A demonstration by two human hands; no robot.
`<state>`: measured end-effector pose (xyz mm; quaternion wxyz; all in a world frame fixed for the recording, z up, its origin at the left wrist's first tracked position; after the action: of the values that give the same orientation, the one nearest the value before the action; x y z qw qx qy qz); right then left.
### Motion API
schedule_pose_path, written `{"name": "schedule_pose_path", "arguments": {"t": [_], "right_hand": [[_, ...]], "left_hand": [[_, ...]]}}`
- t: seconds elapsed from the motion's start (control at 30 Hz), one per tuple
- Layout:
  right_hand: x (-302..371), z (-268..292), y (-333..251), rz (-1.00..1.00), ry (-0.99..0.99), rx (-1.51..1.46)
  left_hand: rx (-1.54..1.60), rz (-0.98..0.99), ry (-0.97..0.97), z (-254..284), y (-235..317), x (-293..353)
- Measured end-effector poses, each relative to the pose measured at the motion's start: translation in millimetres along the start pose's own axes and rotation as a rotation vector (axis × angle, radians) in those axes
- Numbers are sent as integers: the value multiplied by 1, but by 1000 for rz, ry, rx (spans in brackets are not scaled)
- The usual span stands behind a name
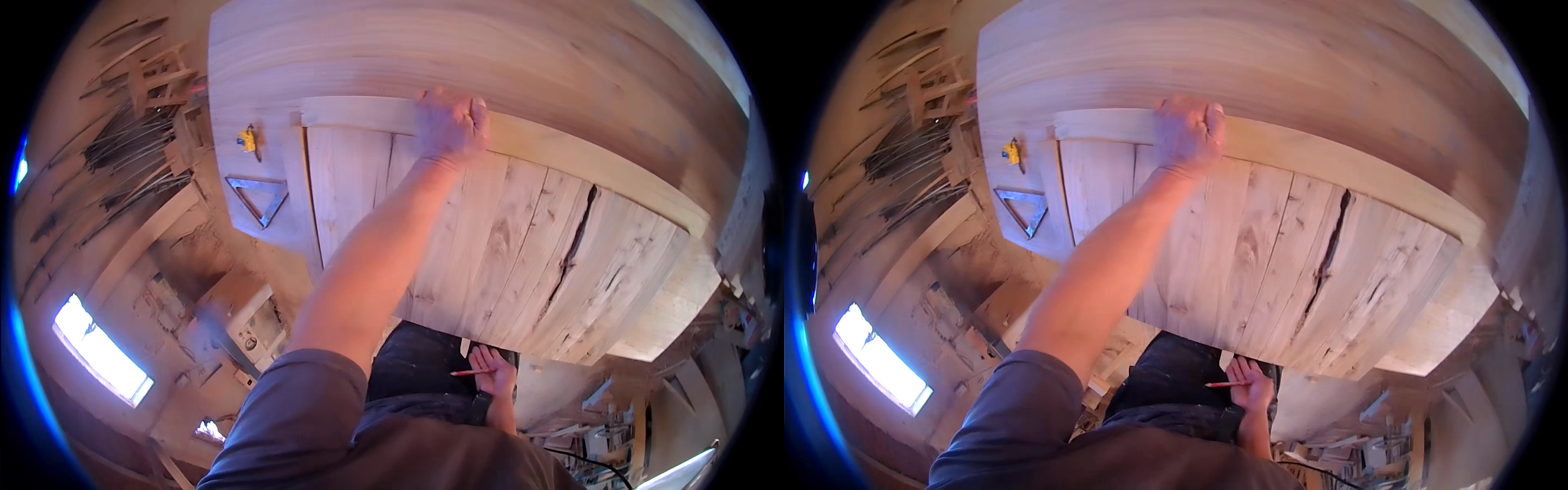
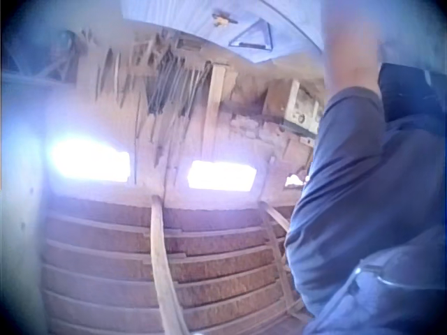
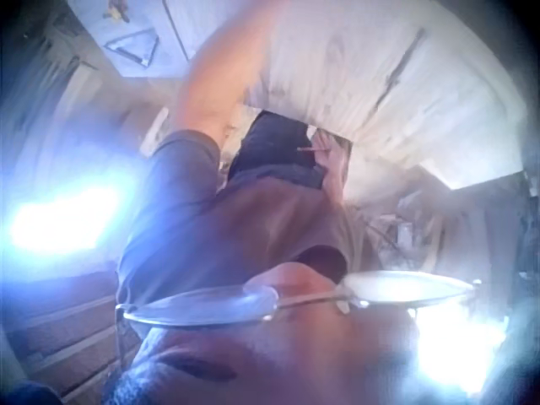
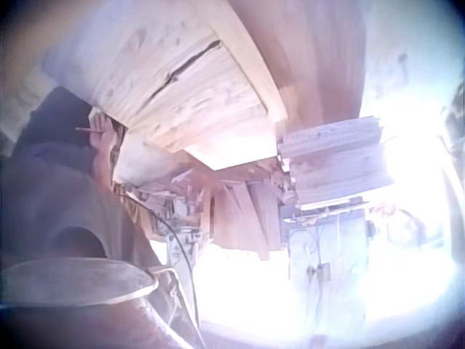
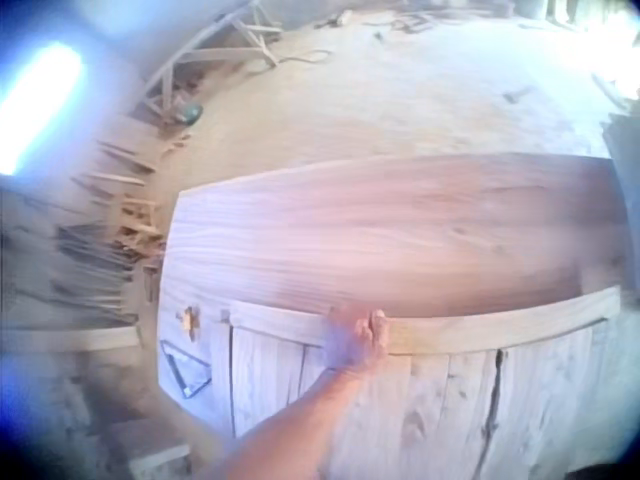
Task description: The person measures a large wooden board with a tape measure and marks it with a pencil. They then place a curved wooden template on the board and trace its outline with the pencil.
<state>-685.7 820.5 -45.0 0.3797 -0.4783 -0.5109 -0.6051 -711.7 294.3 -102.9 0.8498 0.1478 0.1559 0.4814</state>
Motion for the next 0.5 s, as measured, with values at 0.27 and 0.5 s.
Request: {"name": "schedule_pose_path", "arguments": {"t": [0.27, 0.5], "right_hand": [[-12, -27, 52, 50, 46, 17], [-24, -43, 84, 73, 82, 12]], "left_hand": [[171, 20, -443, 15, -21, -13], [157, 43, -1040, 43, -30, -50]]}}
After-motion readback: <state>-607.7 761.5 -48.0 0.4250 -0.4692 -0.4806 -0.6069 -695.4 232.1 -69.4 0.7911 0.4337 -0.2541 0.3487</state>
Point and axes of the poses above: each hand's wrist, its own x-axis away from the middle knuckle, its own z-axis out of the back of the hand, y = z × x, the point moved 2 cm from there along -x, towards the middle knuckle, and after that the axes turned 1 degree about -x, right-handed, at the moved point
